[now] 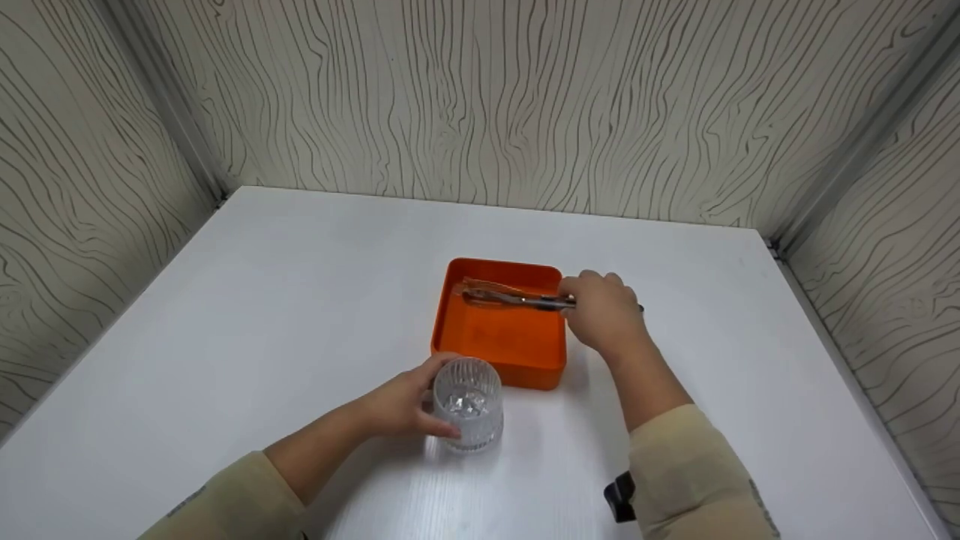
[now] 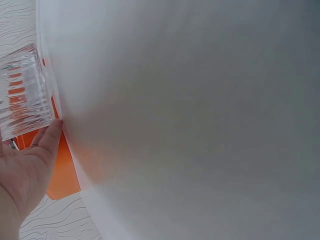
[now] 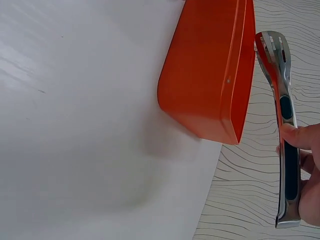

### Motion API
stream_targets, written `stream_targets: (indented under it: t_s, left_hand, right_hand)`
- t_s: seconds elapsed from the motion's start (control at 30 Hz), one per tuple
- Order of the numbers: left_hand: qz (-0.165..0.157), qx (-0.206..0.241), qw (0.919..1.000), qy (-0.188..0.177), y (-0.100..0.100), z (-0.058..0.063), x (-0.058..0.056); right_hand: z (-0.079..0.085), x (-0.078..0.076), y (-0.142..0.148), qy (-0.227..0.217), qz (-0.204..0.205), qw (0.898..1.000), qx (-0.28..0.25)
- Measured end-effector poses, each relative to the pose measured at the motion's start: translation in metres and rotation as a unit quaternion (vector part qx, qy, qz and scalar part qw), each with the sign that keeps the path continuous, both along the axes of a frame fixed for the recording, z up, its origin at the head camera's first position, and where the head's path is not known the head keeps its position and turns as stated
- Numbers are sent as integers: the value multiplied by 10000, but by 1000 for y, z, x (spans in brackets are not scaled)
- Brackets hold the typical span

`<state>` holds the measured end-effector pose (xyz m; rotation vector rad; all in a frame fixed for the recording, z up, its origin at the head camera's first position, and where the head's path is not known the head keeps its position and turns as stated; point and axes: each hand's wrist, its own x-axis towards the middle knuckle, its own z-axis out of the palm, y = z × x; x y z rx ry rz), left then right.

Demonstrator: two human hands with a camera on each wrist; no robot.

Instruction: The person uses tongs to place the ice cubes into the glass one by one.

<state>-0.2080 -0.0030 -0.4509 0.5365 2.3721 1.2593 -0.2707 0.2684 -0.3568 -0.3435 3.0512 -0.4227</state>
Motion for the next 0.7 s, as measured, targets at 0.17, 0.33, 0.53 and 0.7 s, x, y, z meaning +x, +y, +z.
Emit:
stream_targets:
  t_s: [0.17, 0.33, 0.53, 0.7]
  left_hand:
    - [42, -37, 10000, 2, 0, 0, 0]
    - [64, -88, 9999, 12, 0, 0, 1]
    - [37, -114, 9999, 59, 0, -2, 1]
    - [-44, -71, 9998, 164, -1, -1, 1]
  right_hand:
    - [6, 7, 3, -15, 242, 9996, -151]
    - [14, 16, 2, -151, 366, 9988, -290]
    - [23, 28, 3, 16, 752, 9963, -405]
    - [28, 35, 6, 294, 1293, 9901, -450]
